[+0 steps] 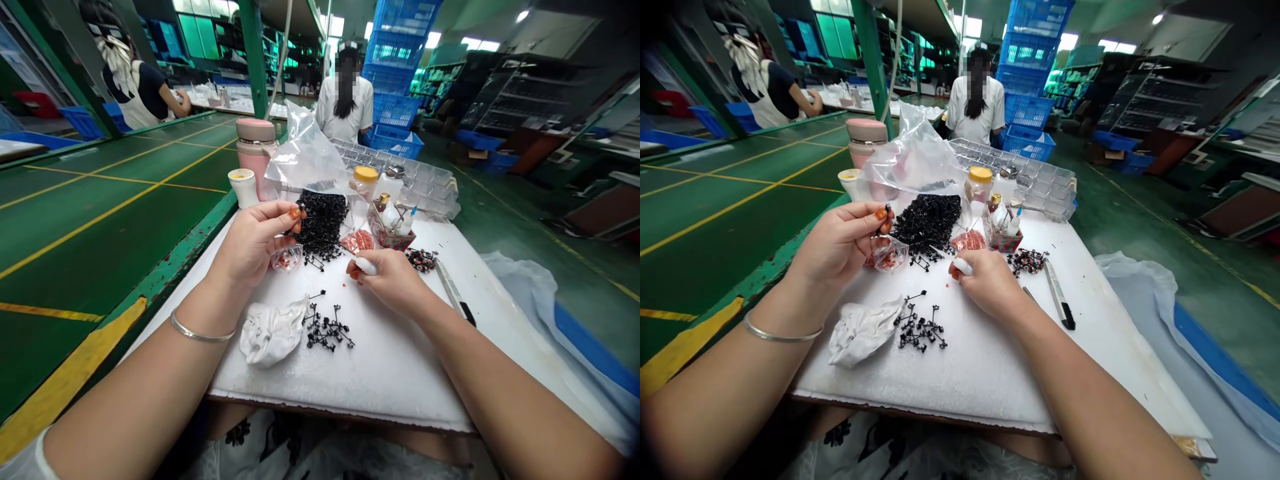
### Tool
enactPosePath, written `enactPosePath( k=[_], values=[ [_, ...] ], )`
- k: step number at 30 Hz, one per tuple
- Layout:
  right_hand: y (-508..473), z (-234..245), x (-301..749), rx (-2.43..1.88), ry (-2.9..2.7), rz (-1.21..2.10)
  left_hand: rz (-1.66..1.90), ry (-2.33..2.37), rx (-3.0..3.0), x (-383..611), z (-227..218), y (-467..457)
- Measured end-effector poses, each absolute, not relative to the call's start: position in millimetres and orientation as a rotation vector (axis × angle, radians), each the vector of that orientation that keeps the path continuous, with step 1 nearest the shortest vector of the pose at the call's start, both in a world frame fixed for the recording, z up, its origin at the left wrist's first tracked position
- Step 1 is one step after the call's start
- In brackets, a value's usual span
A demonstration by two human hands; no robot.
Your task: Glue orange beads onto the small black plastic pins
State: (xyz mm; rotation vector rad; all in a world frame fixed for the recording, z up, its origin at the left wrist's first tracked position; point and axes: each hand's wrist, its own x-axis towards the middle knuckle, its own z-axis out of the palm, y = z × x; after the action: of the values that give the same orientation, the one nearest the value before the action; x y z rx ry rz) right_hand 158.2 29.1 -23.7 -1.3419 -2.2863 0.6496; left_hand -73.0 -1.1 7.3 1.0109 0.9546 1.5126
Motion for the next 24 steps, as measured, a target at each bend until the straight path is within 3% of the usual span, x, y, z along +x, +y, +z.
enactPosePath(
  k=[5,16,20,24],
  values=[
    [26.3,-27.9,155.5,-1.216,-2.402,0.634,1.492,0.95,1.037,-72.7,10.0,-3.8],
    [20.3,-21.1,152.4,-1.317,-2.712,0.182,1.519,0.94,1.071,-74.3,10.5,-2.4],
    [22.8,-21.4,156.7,-1.364,-2.589,0.385,1.503,0.965,1.079,-72.0,9.0,-1.7],
    [24.9,-12.9,159.3,-1.325,-2.244,0.886,1.432,1.004,1.165,-67.4,4.5,-1.8]
  ],
)
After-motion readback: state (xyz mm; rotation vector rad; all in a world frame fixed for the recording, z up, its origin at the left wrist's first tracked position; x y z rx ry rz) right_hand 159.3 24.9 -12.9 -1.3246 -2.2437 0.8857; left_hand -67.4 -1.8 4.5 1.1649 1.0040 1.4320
